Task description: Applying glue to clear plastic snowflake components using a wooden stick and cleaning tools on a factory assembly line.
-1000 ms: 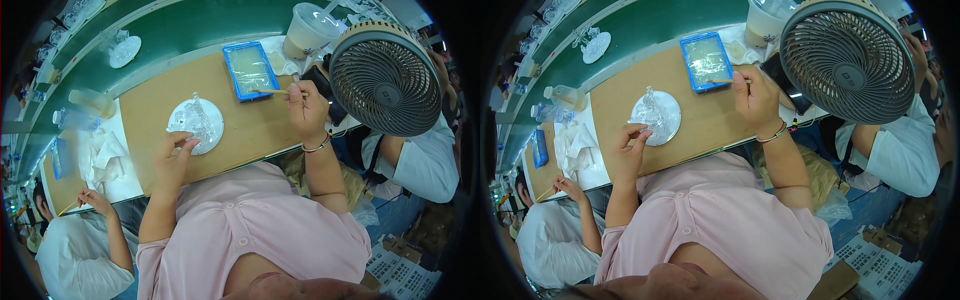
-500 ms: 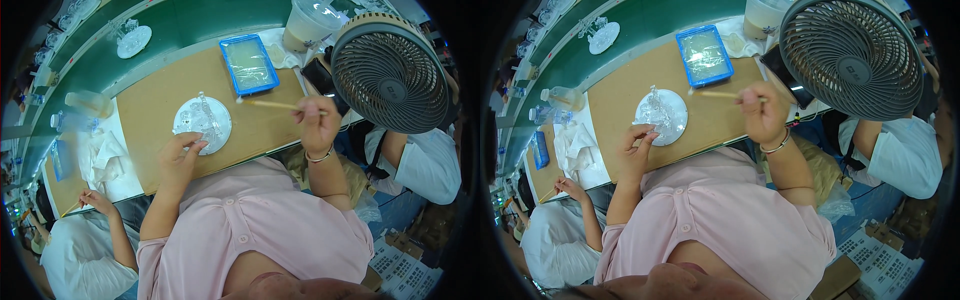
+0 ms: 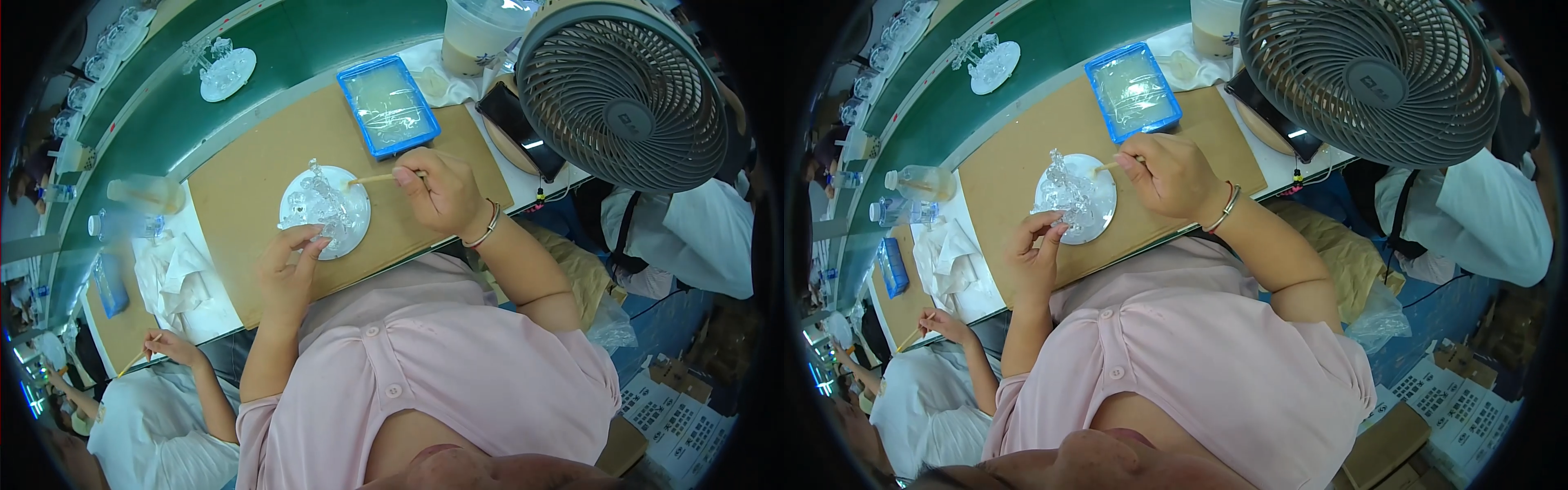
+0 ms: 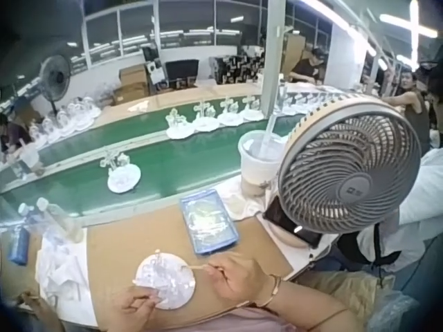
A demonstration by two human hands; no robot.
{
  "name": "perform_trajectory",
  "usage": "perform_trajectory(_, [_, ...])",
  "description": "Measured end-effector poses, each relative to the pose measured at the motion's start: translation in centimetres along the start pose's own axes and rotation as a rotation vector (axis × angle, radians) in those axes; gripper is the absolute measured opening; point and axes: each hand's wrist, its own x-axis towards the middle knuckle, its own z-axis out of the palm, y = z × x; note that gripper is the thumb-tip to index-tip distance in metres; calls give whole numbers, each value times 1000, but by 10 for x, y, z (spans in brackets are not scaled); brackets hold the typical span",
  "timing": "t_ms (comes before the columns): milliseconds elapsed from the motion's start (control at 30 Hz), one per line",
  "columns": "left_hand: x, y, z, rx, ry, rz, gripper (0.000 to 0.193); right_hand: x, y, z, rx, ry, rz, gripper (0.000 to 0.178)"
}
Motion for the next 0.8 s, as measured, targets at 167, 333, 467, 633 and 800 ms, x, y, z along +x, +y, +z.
perform_trajectory(167, [-1,4,1,-8,16,-58,16,-7,-4,-9,-22,-76,34,8])
perform_trajectory(333, [-1,6,4,-21,4,-55,16,-4,-5,-6,4,-17,15,8])
perform_trajectory(467, [-1,6,5,-15,12,-35,16,-6,-9,-9,-56,-59,-40,9])
perform_trajectory(633, [-1,6,7,1,29,-9,17,-20,-19,-14,14,-109,-43,8])
perform_trajectory(800, [-1,7,8,28,32,27,17,-24,-19,-8,32,-151,-32,7])
